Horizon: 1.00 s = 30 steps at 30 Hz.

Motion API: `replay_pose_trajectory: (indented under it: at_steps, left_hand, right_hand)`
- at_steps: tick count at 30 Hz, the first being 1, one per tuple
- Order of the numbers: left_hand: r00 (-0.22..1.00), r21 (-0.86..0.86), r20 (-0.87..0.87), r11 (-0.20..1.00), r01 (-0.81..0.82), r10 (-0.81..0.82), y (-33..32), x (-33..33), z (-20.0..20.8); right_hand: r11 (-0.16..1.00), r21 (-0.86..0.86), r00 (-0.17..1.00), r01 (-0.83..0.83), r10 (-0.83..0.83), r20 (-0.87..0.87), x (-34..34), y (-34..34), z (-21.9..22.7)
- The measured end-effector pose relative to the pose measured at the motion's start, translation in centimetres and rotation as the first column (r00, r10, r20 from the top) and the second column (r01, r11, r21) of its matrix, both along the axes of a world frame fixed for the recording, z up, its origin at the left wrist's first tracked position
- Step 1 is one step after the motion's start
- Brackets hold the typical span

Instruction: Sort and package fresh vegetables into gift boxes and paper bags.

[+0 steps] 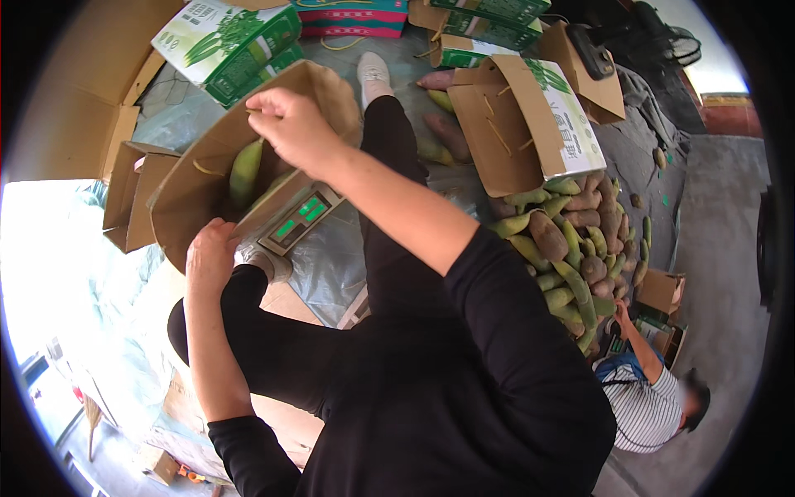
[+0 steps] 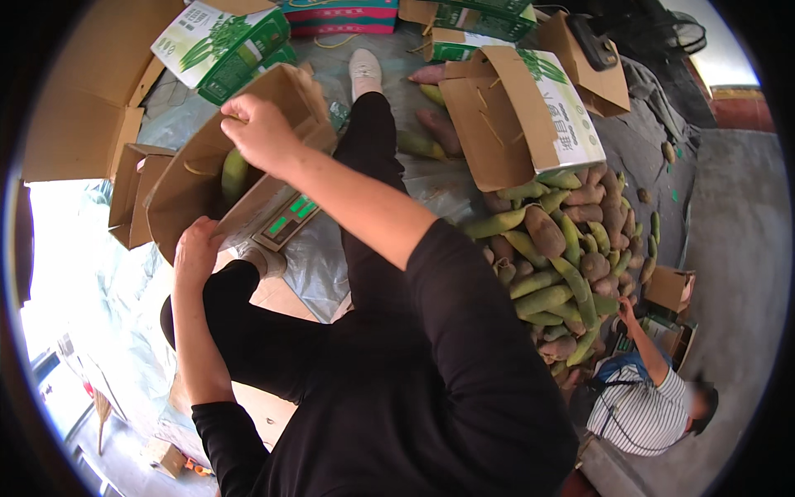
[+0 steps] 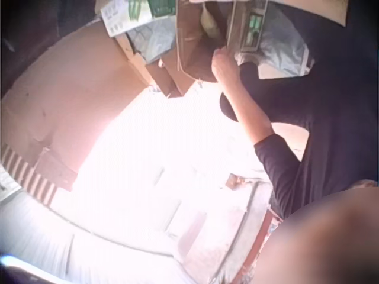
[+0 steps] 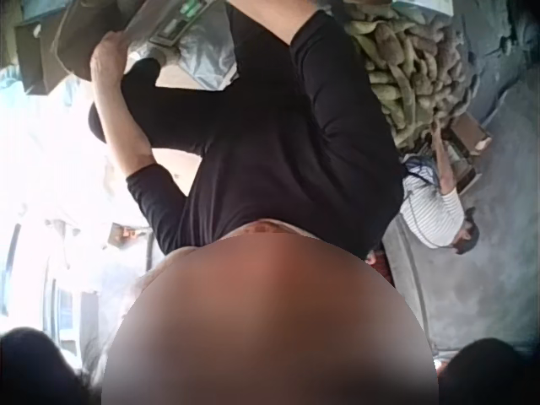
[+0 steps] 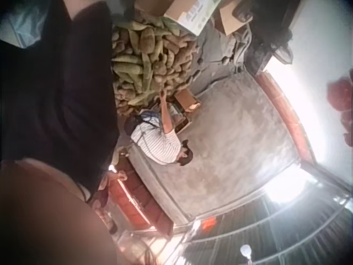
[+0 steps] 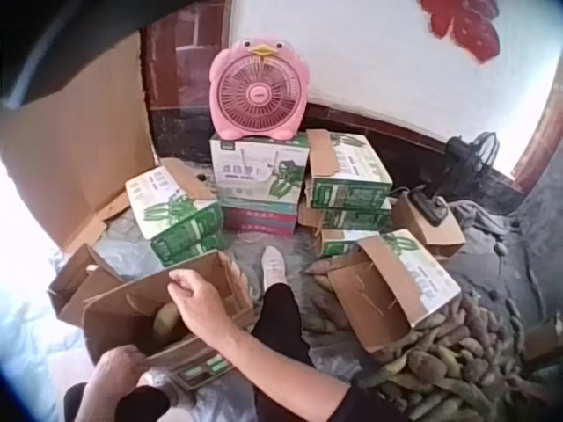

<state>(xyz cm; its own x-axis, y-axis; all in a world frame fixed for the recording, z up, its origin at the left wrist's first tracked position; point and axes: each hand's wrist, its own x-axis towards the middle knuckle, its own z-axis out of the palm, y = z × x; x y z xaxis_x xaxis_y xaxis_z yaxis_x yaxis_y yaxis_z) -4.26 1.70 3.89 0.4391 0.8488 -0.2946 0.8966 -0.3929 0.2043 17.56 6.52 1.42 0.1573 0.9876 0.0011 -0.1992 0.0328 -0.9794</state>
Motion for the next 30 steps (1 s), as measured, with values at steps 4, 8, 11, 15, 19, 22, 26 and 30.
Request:
replay_pose_trajectory:
  at_steps: [4,8,11,15,19,22,26,30]
  left_hand:
    - [0.999,-0.001,0.012,0.999,-0.034,0.034,0.1,0.2,0.3]
    - [0.999,-0.01,0.012,0.999,-0.034,0.035,0.0,0.7,0.4]
    - [0.999,-0.013,-0.005,0.999,-0.043,0.043,0.1,0.8,0.4]
    - [0.999,-0.004,0.02,0.999,-0.048,0.048,0.4,1.5,0.2]
    - [0.996,-0.031,0.017,0.995,-0.09,0.091,0.0,1.3,0.7]
    - [0.993,-0.033,0.029,0.993,-0.111,0.112,0.0,1.2,0.9]
    - [0.993,-0.045,0.016,0.993,-0.113,0.114,0.0,1.5,0.8]
    - [0.993,-0.021,0.045,0.994,-0.11,0.111,0.0,0.8,0.4]
  right_hand:
    - [0.997,-0.075,0.996,-0.008,0.014,0.086,8.9,-3.7,1.1]
    - [0.929,-0.233,0.955,0.287,-0.256,0.153,17.2,-10.4,-2.6]
    - [0.765,-0.401,0.863,0.504,-0.461,0.205,22.6,-16.1,-5.8]
    - [0.544,-0.611,0.674,0.576,-0.738,-0.022,29.4,-23.1,-11.0]
    - [0.107,-0.537,0.354,0.837,-0.854,0.381,30.4,-24.9,-11.8]
    - [0.051,-0.467,0.325,0.883,-0.784,0.529,31.6,-24.9,-11.4]
    - [0.183,-0.109,0.175,0.977,-0.397,0.901,33.6,-23.9,-11.4]
    - [0.082,-0.222,0.23,0.972,-0.106,0.967,33.6,-22.2,-9.6]
